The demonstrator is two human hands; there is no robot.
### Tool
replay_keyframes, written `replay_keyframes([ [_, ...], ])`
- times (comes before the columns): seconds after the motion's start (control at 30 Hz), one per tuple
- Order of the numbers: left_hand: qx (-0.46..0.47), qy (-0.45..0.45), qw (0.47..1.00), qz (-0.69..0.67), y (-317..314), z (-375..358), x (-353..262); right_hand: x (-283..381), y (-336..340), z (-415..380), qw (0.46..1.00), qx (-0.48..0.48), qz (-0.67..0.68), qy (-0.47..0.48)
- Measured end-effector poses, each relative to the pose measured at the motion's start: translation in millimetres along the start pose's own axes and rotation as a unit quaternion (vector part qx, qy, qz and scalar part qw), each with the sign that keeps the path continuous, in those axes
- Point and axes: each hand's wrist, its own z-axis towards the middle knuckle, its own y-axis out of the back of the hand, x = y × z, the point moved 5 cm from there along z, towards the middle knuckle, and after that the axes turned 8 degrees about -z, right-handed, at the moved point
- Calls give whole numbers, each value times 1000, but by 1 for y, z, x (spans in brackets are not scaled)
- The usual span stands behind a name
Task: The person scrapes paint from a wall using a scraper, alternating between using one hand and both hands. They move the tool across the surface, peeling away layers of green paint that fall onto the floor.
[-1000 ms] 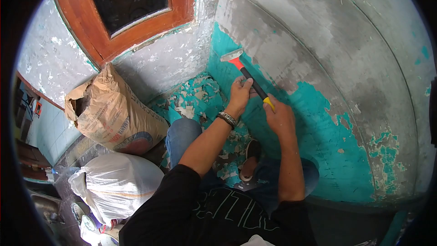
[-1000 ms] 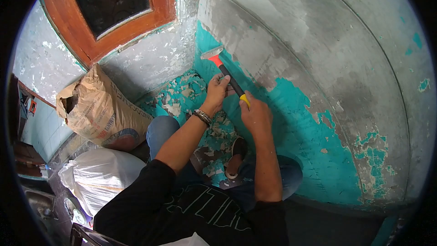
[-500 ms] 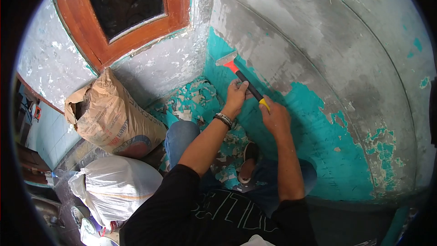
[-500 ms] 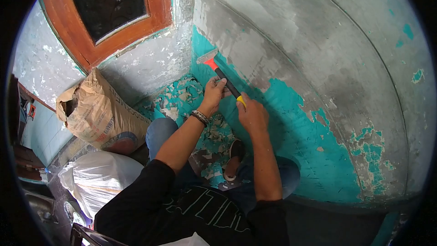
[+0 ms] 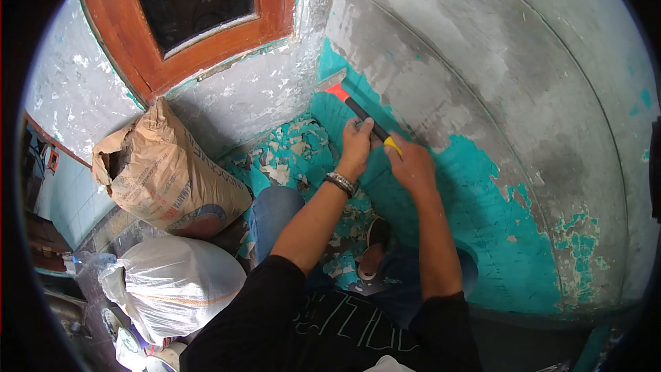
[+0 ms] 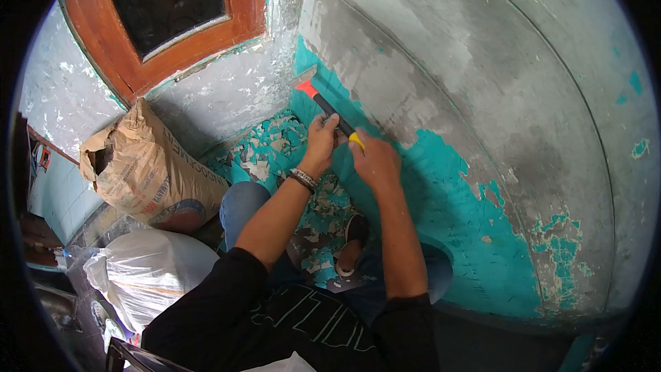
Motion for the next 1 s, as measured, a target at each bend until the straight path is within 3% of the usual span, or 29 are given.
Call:
replay_keyframes([
  [0.03, -2, 0, 1000, -2, -1, -3, 3, -4, -4, -5, 1000, 2, -2, 1],
  [0.1, 9, -14, 999, 37, -7, -10, 6, -14, -11, -13, 991, -58, 118, 2],
  [0.2, 6, -27, 999, 38, -8, -10, 9, -24, -20, -13, 983, -54, 174, -13],
  [0.77, 41, -62, 993, 96, -5, -28, 18, -30, -33, -52, 971, -56, 217, -79],
  [0.9, 160, -29, 943, 289, -14, -88, 38, -57, -45, -133, 952, -39, 281, -113],
  [1.0, 233, 18, 938, 257, -17, -134, 64, -77, -63, -198, 932, -22, 325, -162],
])
